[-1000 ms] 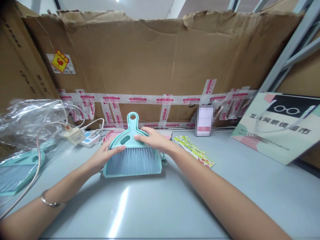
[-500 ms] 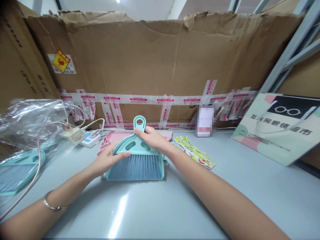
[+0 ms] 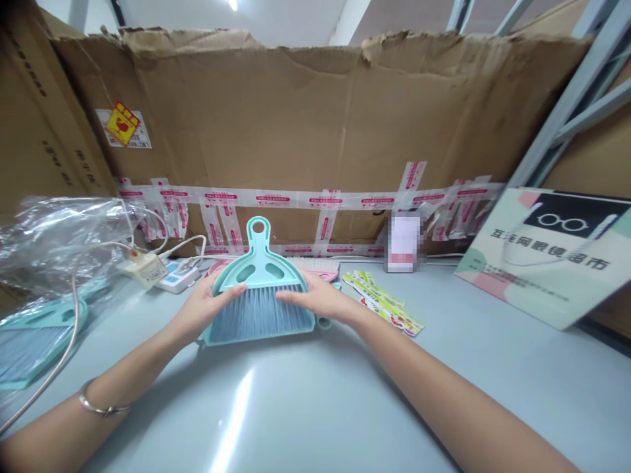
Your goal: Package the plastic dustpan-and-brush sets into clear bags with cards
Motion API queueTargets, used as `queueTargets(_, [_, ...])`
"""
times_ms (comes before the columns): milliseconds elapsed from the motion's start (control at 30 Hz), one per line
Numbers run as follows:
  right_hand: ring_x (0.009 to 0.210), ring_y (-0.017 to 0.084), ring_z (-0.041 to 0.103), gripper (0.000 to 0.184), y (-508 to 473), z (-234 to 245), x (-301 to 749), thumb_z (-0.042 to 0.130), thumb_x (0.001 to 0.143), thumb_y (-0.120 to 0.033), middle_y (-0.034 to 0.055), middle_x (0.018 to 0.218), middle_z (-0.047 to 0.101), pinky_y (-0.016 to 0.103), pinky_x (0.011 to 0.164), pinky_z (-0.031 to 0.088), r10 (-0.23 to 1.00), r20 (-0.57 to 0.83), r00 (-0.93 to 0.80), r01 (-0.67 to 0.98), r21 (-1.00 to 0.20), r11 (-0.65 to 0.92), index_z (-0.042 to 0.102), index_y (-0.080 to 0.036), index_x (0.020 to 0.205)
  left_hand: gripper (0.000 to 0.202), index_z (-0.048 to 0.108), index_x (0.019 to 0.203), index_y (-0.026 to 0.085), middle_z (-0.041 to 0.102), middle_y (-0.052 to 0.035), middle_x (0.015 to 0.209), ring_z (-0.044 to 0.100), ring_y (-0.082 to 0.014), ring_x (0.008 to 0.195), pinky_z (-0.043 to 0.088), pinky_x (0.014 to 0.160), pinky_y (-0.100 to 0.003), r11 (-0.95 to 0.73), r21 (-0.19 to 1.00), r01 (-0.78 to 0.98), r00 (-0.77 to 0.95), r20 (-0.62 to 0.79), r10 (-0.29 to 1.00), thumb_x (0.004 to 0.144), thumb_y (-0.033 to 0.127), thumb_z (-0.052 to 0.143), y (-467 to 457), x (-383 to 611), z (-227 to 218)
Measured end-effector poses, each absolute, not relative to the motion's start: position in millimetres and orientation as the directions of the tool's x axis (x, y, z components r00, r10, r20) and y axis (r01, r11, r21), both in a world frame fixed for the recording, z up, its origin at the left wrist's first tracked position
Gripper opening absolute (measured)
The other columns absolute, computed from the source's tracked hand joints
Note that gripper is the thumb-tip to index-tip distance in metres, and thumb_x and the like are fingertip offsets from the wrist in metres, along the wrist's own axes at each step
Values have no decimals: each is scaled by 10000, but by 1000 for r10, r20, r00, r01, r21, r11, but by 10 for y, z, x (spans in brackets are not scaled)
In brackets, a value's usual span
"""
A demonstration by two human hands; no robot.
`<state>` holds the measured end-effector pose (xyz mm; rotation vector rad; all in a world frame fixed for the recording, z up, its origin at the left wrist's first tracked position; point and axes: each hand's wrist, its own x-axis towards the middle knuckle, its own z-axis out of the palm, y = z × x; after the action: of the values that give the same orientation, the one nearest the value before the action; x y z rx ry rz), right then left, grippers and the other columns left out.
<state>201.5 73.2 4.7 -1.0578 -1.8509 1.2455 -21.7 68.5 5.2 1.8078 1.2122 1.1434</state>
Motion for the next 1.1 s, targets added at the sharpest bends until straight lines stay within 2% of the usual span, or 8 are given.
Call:
queueTargets(100, [944,207,599,444,735,64,2488,661,676,-441,46,1031,651,352,828,471,833,-53,-551,458,-854,249,596,-214,1052,457,584,1116,178,640,-73,1122,568,-271,1066,426,901,-363,-309,896,321,132,280,951,749,449,580,691,-234,63])
queueTargets(167, [899,199,605,391,819,42,2859,529,743,-524,61,960,664,313,780,467,970,-16,-243,663,-733,154,616,-192,929,476,590,1115,175,646,-70,1108,576,-274,1047,432,887,-360,-310,902,300,102,293,951,735,462,592,706,-252,69])
queueTargets(233, [849,218,600,381,923,-20,3174,539,714,-550,81,878,668,304,709,453,999,1,39,832,-554,-32,611,-184,787,488,595,1105,167,651,-70,1090,577,-274,1039,433,884,-360,-306,907,291,85,294,952,722,469,603,716,-263,74])
queueTargets(333, [709,256,588,390,1016,-154,3432,667,564,-555,84,677,645,327,586,408,983,-90,159,888,-422,-183,570,-180,610,495,594,1109,167,648,-69,1092,573,-270,1042,426,899,-369,-284,911,299,94,268,959,715,465,609,703,-253,80])
queueTargets(433, [701,260,586,395,1020,-259,3495,728,479,-512,74,702,644,322,565,392,968,-160,195,905,-351,-241,559,-188,628,477,593,1118,187,646,-58,1101,572,-261,1044,418,913,-363,-298,897,325,113,276,954,723,455,600,673,-226,78])
queueTargets(567, [805,261,595,350,1006,-307,3546,731,497,-378,91,853,647,320,643,422,958,-190,214,905,-330,-268,552,-190,730,449,589,1111,188,641,-62,1099,575,-259,1041,416,914,-361,-331,870,366,126,306,944,740,440,587,673,-214,44])
queueTargets(733, [868,257,596,396,1023,-329,3641,707,533,-352,106,952,635,324,707,440,958,-182,220,892,-361,-273,540,-185,851,443,579,1116,178,632,-74,1117,560,-264,1068,413,920,-365,-344,857,383,151,310,939,751,430,576,705,-229,9])
queueTargets(1100, [586,196,536,174,1037,-224,3645,665,612,-279,41,580,586,306,544,387,961,-13,275,829,-503,-244,526,-197,546,483,567,1133,182,621,-79,1142,543,-267,1091,399,937,-373,-299,886,355,123,273,954,734,452,597,729,-232,-14])
